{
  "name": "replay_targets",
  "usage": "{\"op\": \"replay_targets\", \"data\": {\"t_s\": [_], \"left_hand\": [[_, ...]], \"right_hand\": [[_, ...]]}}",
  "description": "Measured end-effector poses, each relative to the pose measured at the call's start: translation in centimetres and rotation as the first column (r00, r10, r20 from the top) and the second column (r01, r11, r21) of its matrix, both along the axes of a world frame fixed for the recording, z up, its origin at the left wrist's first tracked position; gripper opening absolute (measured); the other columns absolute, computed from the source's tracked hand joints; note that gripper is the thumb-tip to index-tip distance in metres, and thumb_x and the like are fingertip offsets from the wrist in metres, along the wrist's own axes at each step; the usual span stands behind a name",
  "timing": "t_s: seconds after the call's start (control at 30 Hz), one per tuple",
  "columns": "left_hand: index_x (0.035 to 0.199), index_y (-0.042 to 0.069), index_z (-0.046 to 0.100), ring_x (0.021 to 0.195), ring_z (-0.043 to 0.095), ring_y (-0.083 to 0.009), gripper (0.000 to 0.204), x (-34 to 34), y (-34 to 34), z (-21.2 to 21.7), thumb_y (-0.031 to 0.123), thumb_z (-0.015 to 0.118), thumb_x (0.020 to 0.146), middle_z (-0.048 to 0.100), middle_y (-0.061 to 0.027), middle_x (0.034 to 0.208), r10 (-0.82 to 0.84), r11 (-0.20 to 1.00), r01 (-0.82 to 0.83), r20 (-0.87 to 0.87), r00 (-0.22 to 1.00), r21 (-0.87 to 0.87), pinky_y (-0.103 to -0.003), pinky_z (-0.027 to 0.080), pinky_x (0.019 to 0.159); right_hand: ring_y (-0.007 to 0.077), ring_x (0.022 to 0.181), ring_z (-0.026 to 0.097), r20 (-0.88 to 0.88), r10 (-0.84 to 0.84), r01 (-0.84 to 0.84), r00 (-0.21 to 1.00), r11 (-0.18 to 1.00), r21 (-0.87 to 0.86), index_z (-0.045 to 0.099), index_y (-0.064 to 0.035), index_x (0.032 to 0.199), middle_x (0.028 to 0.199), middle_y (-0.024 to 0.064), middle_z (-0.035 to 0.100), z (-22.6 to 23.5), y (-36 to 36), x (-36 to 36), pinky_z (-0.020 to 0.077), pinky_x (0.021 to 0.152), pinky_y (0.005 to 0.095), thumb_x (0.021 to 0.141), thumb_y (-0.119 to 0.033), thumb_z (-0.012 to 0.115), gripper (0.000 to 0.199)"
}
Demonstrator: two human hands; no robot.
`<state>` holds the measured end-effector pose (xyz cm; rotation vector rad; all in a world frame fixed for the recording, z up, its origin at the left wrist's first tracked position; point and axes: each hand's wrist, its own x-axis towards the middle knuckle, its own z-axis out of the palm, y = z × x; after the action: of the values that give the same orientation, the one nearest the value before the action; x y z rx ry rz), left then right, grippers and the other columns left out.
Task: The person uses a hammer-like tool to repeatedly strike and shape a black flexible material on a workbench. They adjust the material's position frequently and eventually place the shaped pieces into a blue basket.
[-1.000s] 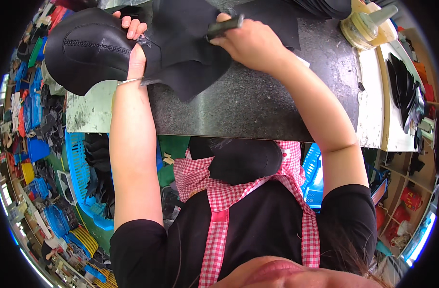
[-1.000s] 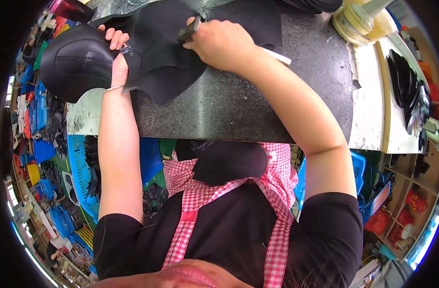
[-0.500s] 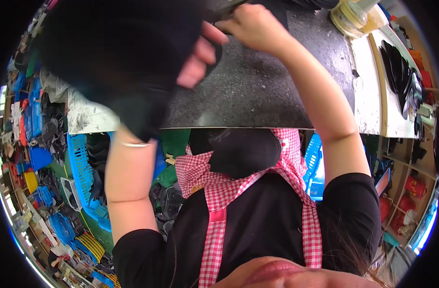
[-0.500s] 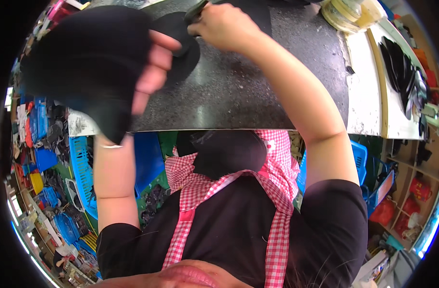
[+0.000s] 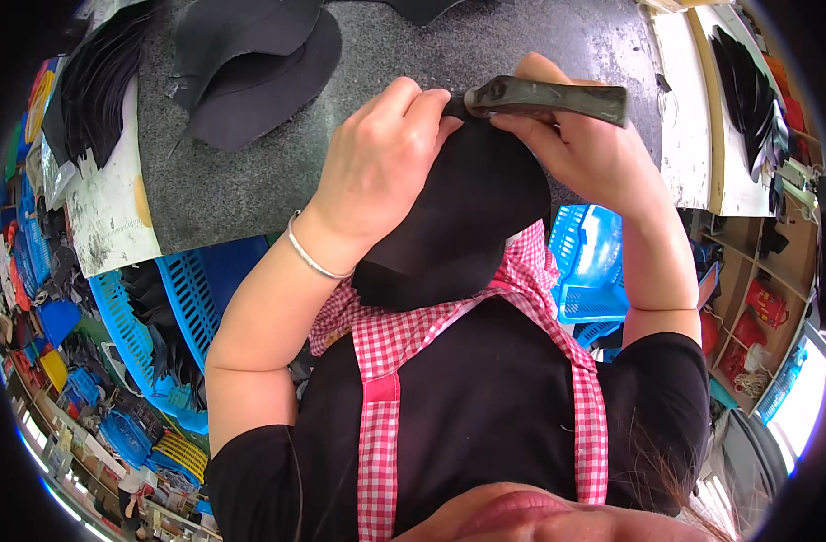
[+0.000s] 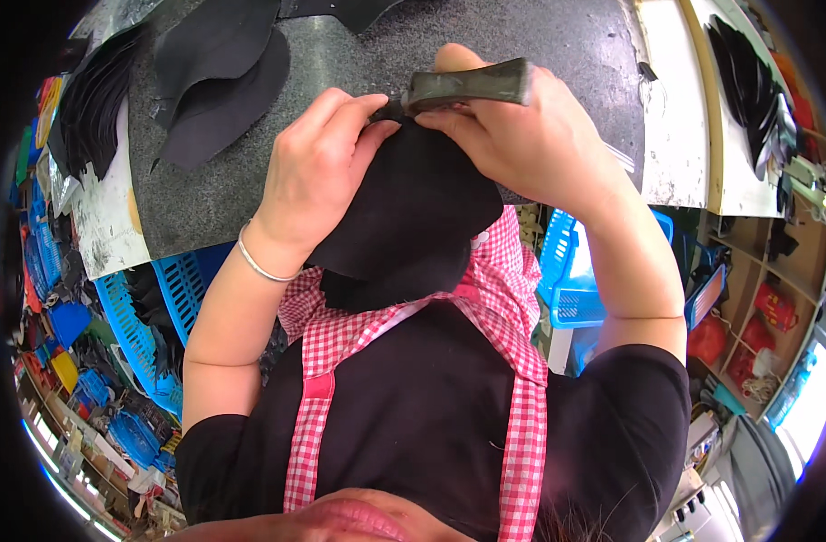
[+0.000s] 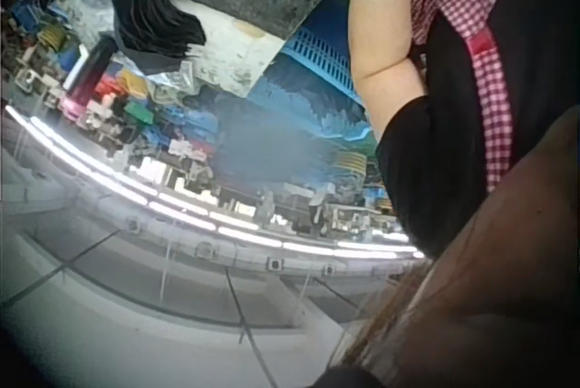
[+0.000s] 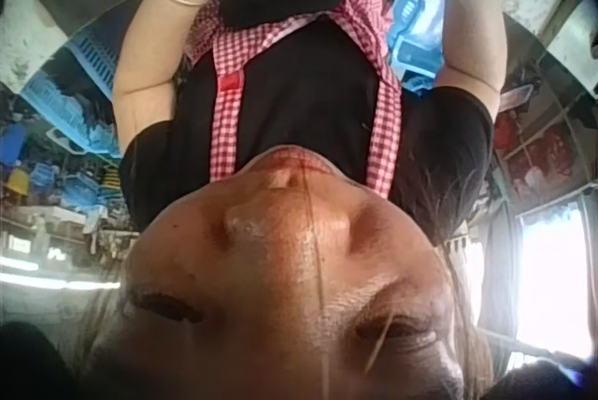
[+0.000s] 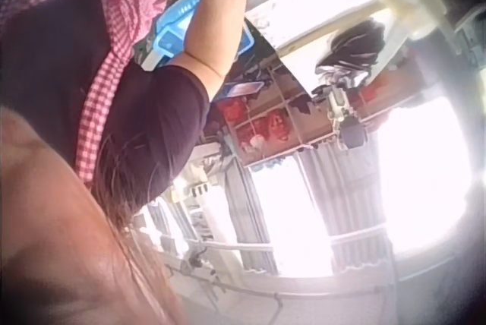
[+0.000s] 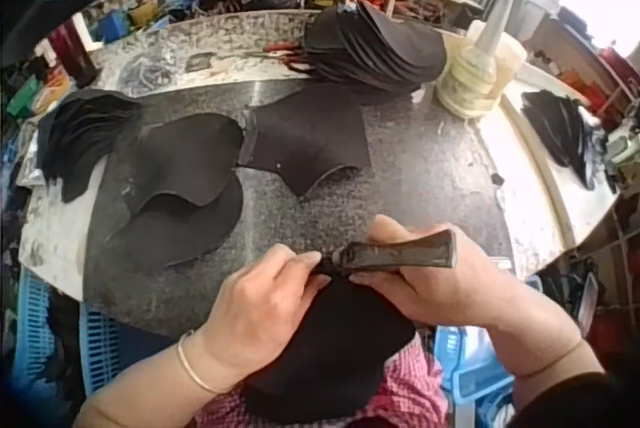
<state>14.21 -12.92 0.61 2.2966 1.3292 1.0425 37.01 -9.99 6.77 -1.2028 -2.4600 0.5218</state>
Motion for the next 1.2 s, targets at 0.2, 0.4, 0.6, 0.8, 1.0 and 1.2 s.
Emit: {"op": "replay_targets", "data": {"t_s": [0.2, 0.4, 0.6, 0.8, 1.0, 1.2], "left_hand": [[0.104, 0.003, 0.077, 0.080, 0.069, -0.0268, 0.023, -0.9, -0.1, -0.1, 0.004, 0.083, 0.081, 0.066, -0.0085, 0.086, -0.039, 0.999, 0.041, 0.089, 0.995, -0.015, -0.037, 0.057, 0.071], [0.103, 0.005, 0.078, 0.080, 0.066, -0.0237, 0.022, -0.7, 0.1, 0.1, 0.003, 0.080, 0.082, 0.065, -0.0053, 0.086, -0.076, 0.996, 0.077, -0.025, 0.997, 0.050, -0.036, 0.056, 0.069], [0.101, 0.007, 0.079, 0.078, 0.065, -0.0234, 0.019, -0.7, -0.2, 0.5, 0.005, 0.081, 0.082, 0.065, -0.0042, 0.086, -0.044, 0.995, 0.057, -0.152, 0.987, 0.082, -0.037, 0.055, 0.069], [0.095, 0.007, 0.079, 0.079, 0.067, -0.0236, 0.014, -3.0, 0.6, 0.9, 0.005, 0.081, 0.081, 0.068, -0.0040, 0.087, -0.150, 0.988, 0.151, -0.052, 0.987, 0.018, -0.036, 0.056, 0.068], [0.093, 0.005, 0.078, 0.082, 0.069, -0.0260, 0.013, -4.6, 0.7, 1.5, 0.003, 0.081, 0.081, 0.070, -0.0061, 0.089, -0.212, 0.977, 0.211, -0.063, 0.975, -0.021, -0.037, 0.057, 0.071], [0.092, 0.003, 0.076, 0.082, 0.070, -0.0277, 0.013, -5.7, -0.1, 1.9, 0.000, 0.081, 0.080, 0.071, -0.0084, 0.089, -0.203, 0.979, 0.201, -0.097, 0.974, -0.034, -0.036, 0.057, 0.073]], "right_hand": [[0.0424, 0.075, 0.069, 0.034, 0.010, -0.010, 0.999, 1.000, 0.003, 0.061, -0.0075, 0.104, 0.076, 0.0166, 0.067, -0.1, 0.2, -0.4, 0.0538, 0.063, 0.0483, 0.097, -0.021, 0.073, 0.020], [0.0422, 0.079, 0.068, -0.130, -0.004, -0.009, 0.992, 0.994, -0.105, 0.062, -0.0052, 0.102, 0.078, 0.0186, 0.065, -0.5, 0.7, 0.6, 0.0525, 0.065, 0.0487, 0.096, -0.020, 0.075, 0.020], [0.0424, 0.077, 0.069, -0.022, 0.023, -0.022, 1.000, 0.999, 0.032, 0.064, -0.0046, 0.101, 0.080, 0.0179, 0.068, 1.2, 0.7, -1.3, 0.0538, 0.066, 0.0495, 0.096, -0.020, 0.075, 0.019], [0.0450, 0.081, 0.070, 0.067, 0.005, -0.003, 0.998, 1.000, -0.019, 0.059, -0.0047, 0.105, 0.079, 0.0203, 0.068, 0.9, 1.0, -1.3, 0.0565, 0.066, 0.0518, 0.098, -0.023, 0.072, 0.024], [0.0395, 0.079, 0.070, 0.117, 0.049, -0.044, 0.992, 0.998, -0.042, 0.063, -0.0053, 0.107, 0.084, 0.0166, 0.067, 0.7, 0.1, -2.5, 0.0540, 0.066, 0.0475, 0.098, -0.022, 0.073, 0.022], [0.0354, 0.075, 0.069, 0.229, 0.038, -0.037, 0.973, 0.999, -0.010, 0.060, -0.0091, 0.101, 0.079, 0.0122, 0.065, 0.7, -0.9, -4.2, 0.0524, 0.062, 0.0428, 0.097, -0.025, 0.076, 0.023]]}}
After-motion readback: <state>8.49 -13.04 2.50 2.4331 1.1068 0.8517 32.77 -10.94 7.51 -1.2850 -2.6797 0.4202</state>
